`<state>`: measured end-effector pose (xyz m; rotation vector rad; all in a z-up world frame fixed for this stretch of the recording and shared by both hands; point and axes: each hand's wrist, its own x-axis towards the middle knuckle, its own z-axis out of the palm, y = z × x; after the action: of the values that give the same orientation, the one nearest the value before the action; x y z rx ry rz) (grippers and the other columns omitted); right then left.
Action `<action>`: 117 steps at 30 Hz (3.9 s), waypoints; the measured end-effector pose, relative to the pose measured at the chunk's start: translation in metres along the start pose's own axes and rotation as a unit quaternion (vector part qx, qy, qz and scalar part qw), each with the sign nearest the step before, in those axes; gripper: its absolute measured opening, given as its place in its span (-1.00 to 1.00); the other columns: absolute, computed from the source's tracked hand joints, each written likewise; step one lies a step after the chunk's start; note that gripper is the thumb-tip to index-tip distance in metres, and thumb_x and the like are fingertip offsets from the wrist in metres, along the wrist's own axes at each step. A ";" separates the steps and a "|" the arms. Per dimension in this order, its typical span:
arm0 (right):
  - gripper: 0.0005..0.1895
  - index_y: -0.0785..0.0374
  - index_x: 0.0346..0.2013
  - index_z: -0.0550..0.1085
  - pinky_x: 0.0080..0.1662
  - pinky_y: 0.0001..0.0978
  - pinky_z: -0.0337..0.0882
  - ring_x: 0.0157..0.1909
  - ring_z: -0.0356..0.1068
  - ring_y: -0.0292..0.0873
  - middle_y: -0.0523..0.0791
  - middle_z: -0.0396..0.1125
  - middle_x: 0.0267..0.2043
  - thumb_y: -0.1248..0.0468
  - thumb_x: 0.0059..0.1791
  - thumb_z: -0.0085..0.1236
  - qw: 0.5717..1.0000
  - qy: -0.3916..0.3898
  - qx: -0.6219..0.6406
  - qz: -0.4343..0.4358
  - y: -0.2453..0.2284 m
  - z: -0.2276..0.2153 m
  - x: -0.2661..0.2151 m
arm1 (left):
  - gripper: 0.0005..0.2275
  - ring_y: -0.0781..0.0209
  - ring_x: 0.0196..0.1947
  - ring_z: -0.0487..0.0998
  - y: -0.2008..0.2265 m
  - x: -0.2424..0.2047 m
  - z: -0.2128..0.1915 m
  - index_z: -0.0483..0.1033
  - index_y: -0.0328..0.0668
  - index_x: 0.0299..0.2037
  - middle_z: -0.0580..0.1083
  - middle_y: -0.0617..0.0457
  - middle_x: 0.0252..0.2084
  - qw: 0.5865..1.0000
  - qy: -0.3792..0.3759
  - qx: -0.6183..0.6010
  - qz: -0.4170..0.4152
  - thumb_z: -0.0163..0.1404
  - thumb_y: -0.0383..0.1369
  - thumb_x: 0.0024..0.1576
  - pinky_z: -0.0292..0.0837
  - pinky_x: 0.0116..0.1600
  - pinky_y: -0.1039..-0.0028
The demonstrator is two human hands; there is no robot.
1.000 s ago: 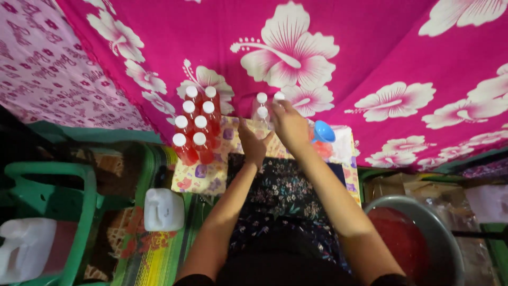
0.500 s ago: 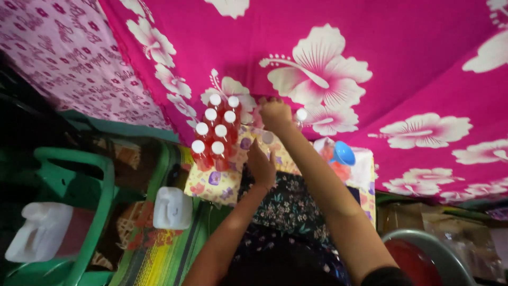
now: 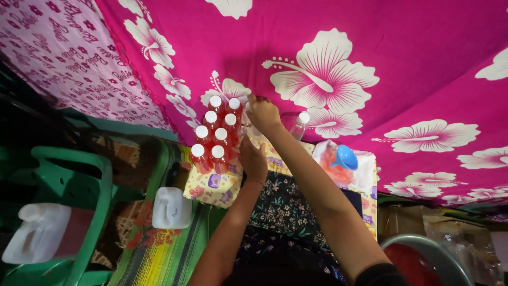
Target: The person fills small plastic bottles with a red liquid using a funnel and a measuring cup, then secures the caps by hand.
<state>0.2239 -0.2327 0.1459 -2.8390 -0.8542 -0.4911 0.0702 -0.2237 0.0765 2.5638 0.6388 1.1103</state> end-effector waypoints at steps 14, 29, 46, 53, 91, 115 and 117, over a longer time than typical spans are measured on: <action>-0.69 0.16 -0.02 0.25 -0.24 0.03 0.51 -0.21 0.52 0.24 0.15 0.46 -0.29 0.15 0.03 0.08 0.902 -0.026 0.385 0.192 0.040 -0.005 -0.082 | -0.31 -0.09 -0.18 0.51 -0.029 -0.009 0.043 0.23 -0.36 0.36 0.40 -0.27 0.03 0.992 0.056 0.112 0.022 -0.40 0.15 0.29 0.39 -0.21 0.29; 0.04 0.32 0.57 -0.29 0.43 0.31 -0.04 0.60 -0.48 0.34 0.05 -0.35 0.64 0.26 -0.08 0.03 0.960 -0.209 0.154 0.102 0.006 0.116 -0.113 | -0.38 -0.27 -0.04 0.52 -0.028 -0.031 -0.021 0.21 -0.55 0.38 0.42 -0.42 0.05 0.991 0.058 -0.048 0.112 0.06 -0.38 0.11 0.47 0.01 0.17; -0.12 0.24 0.47 0.17 0.23 -0.04 0.29 0.23 0.29 0.24 0.10 0.30 0.15 0.44 -0.17 0.13 0.962 0.195 0.088 0.170 0.013 0.031 -0.129 | -0.56 -0.37 0.14 0.42 -0.048 -0.041 -0.026 0.18 -0.65 0.34 0.37 -0.47 0.15 0.967 -0.097 -0.192 0.135 -0.23 -0.53 0.25 0.29 0.28 0.06; -0.25 0.29 -0.03 0.40 0.00 0.00 0.40 -0.12 0.43 0.22 0.06 0.37 -0.21 0.06 -0.35 0.58 0.884 0.309 0.167 0.310 0.081 0.030 -0.145 | -0.49 -0.29 0.31 0.32 -0.027 -0.056 -0.094 0.09 -0.49 0.45 0.30 -0.35 0.32 0.936 -0.083 -0.314 0.137 -0.16 -0.54 0.26 0.18 0.39 0.04; -0.39 0.17 0.34 0.35 0.23 0.31 0.27 0.44 0.10 0.26 0.09 0.11 0.47 0.08 0.02 0.13 0.935 0.116 0.002 0.336 0.047 -0.072 -0.400 | -0.37 -0.36 0.40 0.24 -0.045 -0.077 -0.115 0.34 -0.26 0.32 0.28 -0.39 0.37 0.916 -0.263 -0.103 0.286 0.04 0.01 0.13 0.13 0.30 -0.30; -0.32 0.07 0.46 0.22 0.39 0.35 -0.06 0.58 -0.11 0.11 -0.05 -0.04 0.59 -0.18 0.14 -0.21 0.950 -0.015 -0.053 0.307 0.068 -0.068 -0.428 | -0.20 -0.18 0.54 0.00 -0.050 -0.074 -0.111 0.17 -0.17 0.46 0.07 -0.27 0.53 0.893 -0.356 -0.048 0.269 -0.14 0.27 0.16 -0.28 0.52 -0.13; -0.27 0.06 0.52 0.11 0.40 0.37 -0.10 0.59 -0.15 0.10 -0.05 -0.08 0.59 -0.21 0.14 -0.28 0.948 -0.041 -0.033 0.314 0.070 -0.070 -0.427 | -0.19 -0.19 0.54 0.00 -0.051 -0.075 -0.110 0.16 -0.18 0.46 0.08 -0.29 0.52 0.894 -0.352 -0.054 0.272 -0.11 0.24 0.14 -0.26 0.52 -0.15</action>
<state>-0.0916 -0.5248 0.0608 -2.9788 0.0888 -0.3116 -0.0714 -0.2087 0.0827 2.8240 -0.3257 0.2325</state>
